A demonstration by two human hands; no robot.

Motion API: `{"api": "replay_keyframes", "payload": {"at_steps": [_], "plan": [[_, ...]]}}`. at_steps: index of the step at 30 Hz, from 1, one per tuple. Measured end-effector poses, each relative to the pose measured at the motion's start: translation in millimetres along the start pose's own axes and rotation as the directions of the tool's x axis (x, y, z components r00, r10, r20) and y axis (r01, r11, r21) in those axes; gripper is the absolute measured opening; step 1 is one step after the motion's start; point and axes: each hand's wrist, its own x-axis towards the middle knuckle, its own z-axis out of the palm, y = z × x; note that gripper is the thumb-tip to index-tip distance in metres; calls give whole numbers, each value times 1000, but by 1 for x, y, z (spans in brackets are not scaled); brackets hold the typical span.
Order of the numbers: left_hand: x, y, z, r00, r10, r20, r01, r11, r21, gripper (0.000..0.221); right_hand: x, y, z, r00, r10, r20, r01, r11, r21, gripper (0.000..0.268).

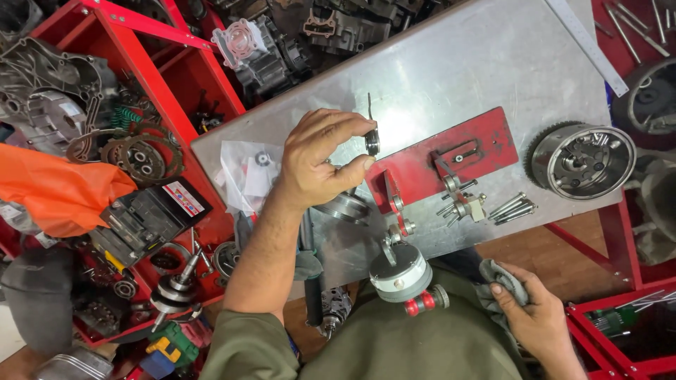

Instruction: Organizing and cleaning various engine bolts and small components on a workbench in a motorcycle repair shop.

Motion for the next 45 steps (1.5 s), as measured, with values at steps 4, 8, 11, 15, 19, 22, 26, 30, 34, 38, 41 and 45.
{"api": "replay_keyframes", "payload": {"at_steps": [4,8,11,15,19,22,26,30,34,38,41,45], "plan": [[4,-2,0,999,12,34,-13,1000,12,34,-3,-6,1,1000,6,6,-7,1000,27,39],[16,-21,20,994,12,108,-40,964,262,24,-4,6,7,994,-103,-22,104,994,38,40],[11,-59,55,964,-70,257,-47,904,424,29,-4,11,7,979,-200,-43,201,979,13,41],[-3,-99,100,919,-23,394,-190,849,494,22,-6,12,8,995,-59,-79,57,998,-36,41],[4,-64,62,862,-241,447,-6,874,485,63,-5,32,13,981,-102,-166,104,995,4,39],[-37,-62,9,894,-416,167,200,703,683,67,2,47,14,974,-119,-194,112,993,-47,39],[-87,-11,-79,714,-678,-176,549,385,742,63,7,33,11,988,-91,-126,78,992,-103,40],[-145,-14,-79,415,-873,-256,722,145,676,59,17,31,11,993,-92,-69,76,976,-202,45],[-164,-13,-39,689,-699,-190,627,443,641,33,21,25,12,996,-45,-71,19,943,-332,41],[-165,-9,-27,619,-785,8,666,531,525,50,12,6,15,997,0,-79,-23,957,-288,46],[-168,3,-51,530,-839,126,790,542,288,51,11,16,14,995,-65,-71,40,950,-310,47],[-187,-3,-84,566,-810,-155,822,539,187,45,10,23,13,998,-5,-60,-16,941,-338,43]]}}
